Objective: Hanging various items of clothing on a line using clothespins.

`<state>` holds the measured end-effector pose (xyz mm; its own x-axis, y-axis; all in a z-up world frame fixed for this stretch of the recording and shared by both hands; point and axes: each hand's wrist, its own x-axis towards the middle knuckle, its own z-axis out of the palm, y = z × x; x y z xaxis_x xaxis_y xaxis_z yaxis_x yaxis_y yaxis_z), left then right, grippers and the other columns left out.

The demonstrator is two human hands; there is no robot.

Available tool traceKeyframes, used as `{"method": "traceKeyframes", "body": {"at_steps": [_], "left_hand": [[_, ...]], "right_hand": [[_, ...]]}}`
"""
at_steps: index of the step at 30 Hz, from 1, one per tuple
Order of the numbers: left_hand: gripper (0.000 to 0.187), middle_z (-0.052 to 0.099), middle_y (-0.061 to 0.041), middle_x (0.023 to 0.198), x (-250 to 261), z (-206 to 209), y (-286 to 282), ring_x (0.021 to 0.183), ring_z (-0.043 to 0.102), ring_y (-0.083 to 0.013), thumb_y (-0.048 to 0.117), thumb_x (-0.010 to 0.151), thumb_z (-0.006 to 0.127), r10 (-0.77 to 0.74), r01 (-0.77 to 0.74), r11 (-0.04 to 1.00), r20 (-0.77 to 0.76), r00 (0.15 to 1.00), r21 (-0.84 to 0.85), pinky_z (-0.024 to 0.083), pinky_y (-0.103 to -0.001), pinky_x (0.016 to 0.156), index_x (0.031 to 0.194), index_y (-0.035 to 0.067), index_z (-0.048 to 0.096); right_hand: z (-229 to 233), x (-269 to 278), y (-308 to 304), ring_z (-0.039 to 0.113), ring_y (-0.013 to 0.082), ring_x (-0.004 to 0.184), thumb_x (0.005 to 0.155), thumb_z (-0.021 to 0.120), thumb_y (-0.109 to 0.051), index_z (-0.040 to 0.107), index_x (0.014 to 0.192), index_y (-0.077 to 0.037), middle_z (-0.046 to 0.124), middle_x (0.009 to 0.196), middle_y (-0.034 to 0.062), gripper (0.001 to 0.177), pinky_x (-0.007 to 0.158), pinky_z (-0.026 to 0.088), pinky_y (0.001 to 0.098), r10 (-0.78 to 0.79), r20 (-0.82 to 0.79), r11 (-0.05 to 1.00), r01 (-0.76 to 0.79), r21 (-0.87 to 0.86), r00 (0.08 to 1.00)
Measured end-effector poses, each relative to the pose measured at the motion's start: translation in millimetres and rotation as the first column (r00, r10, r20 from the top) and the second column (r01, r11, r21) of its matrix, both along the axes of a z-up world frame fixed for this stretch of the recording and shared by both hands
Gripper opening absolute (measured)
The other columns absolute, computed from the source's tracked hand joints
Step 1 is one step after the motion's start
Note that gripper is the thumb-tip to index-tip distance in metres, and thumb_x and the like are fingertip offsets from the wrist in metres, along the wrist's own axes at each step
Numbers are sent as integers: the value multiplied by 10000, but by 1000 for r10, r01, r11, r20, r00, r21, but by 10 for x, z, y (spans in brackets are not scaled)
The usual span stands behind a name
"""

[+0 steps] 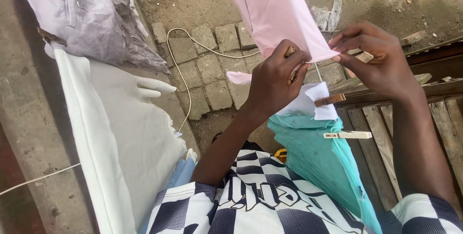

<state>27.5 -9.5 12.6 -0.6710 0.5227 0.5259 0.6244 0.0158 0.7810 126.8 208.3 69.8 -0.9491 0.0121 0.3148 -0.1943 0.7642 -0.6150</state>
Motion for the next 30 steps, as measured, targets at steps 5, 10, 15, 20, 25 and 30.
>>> {"method": "traceKeyframes", "body": {"at_steps": [5,10,15,20,25,30], "left_hand": [[121,602,-40,1016,206,-78,-112,782,703,-238,130,959,737,-181,184,981,58,982,-55,541,-390,659,1060,115,672],[109,617,-34,1013,245,-100,-198,796,709,-211,119,974,720,-244,247,969,93,965,-18,551,-362,684,1076,110,683],[226,626,-68,1013,74,-405,-307,746,654,-126,43,1036,659,-424,258,885,446,788,387,534,-292,698,1258,77,637],[962,674,-191,1068,-4,-111,-536,623,558,-76,-78,926,572,-813,258,582,542,211,771,477,-215,570,1705,162,61],[1118,651,-185,1114,107,5,-611,696,539,-65,-104,884,580,-807,456,583,542,234,672,459,-206,625,1738,186,-81],[1147,614,-140,1234,170,142,-618,894,579,-77,-113,864,588,-782,502,615,548,296,608,486,-223,780,1724,197,-105]], "right_hand": [[-65,274,-78,673,219,1164,862,760,15,731,996,-30,693,1200,101,145,973,573,351,38,168,999,-33,-34,985],[-113,333,-146,679,226,1153,860,745,2,736,990,-40,687,1212,88,137,958,563,352,106,196,992,-90,-89,975],[81,168,-259,616,266,1271,912,715,3,701,1168,-30,632,1324,133,259,1038,532,376,36,120,993,-22,-118,992],[302,10,-485,641,200,1064,993,659,-88,615,1301,-19,635,1152,75,319,965,537,336,33,62,955,-13,-296,997],[396,-177,-754,608,236,1082,943,705,-115,687,1279,-4,610,1173,133,354,882,515,367,390,153,921,-383,-72,908],[496,-272,-765,552,288,1095,868,743,-154,724,1189,-18,617,1131,126,349,912,466,429,405,215,904,-424,51,889]]}}
